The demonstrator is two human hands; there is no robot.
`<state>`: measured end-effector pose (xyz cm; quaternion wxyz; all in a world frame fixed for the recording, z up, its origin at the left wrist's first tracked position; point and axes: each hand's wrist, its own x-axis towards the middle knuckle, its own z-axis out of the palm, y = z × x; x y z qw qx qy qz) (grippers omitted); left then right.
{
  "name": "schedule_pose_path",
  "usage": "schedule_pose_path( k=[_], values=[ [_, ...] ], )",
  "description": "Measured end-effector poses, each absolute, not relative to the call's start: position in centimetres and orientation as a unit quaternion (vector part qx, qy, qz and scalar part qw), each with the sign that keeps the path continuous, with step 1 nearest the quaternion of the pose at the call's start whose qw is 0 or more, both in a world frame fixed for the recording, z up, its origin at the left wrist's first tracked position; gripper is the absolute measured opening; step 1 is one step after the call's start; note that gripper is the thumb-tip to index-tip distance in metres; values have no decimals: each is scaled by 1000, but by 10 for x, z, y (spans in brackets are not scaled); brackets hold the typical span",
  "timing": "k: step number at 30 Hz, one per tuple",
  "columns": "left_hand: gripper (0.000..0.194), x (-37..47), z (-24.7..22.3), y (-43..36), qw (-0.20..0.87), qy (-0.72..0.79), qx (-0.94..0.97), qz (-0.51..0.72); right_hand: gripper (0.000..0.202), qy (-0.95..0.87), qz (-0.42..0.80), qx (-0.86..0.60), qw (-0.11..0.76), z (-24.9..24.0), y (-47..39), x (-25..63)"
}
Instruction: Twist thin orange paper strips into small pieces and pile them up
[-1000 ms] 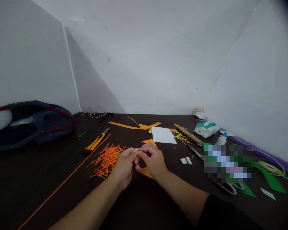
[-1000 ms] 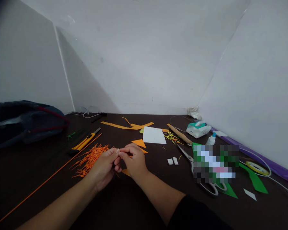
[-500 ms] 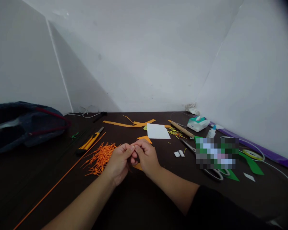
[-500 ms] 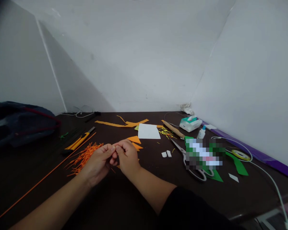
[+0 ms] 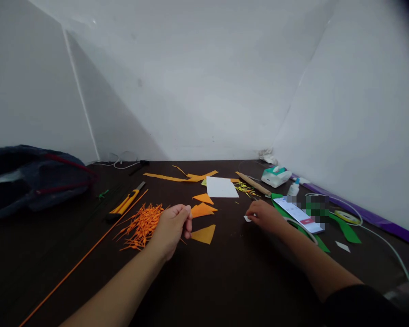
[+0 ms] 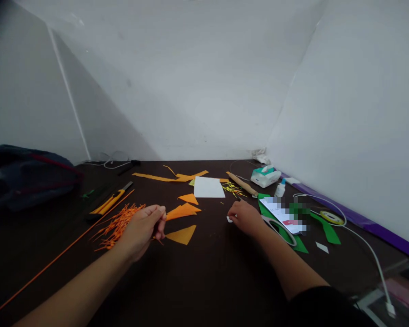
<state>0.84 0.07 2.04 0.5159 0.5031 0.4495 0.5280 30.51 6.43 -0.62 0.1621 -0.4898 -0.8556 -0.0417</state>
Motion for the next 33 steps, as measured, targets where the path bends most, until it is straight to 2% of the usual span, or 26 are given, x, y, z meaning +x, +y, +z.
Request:
schedule_pose_path(
  k=[3, 7, 15, 19, 21, 26, 33],
  values=[
    [22, 7, 22, 0, 516, 459, 507, 516, 13, -859, -68, -494, 117, -7, 65, 299],
    [20, 6, 23, 0, 511, 457, 507, 522, 14, -860, -98, -489, 104, -11, 68, 296],
    [19, 8, 20, 0, 494, 474, 548, 481, 14, -839, -40, -500, 210, -15, 68, 290],
    [19, 11, 20, -1, 503, 469, 563, 458, 9, -809, 53, -485, 327, 7, 54, 261],
    [17, 13, 21, -3, 509, 451, 566, 466, 8, -816, 51, -450, 360, 20, 44, 239],
    [13, 15, 25, -8, 509, 392, 581, 499, 11, -855, -5, -342, 389, 38, 20, 191],
    [14, 12, 26, -9, 474, 374, 621, 500, 11, -847, -12, -334, 414, 33, 11, 169]
  ],
)
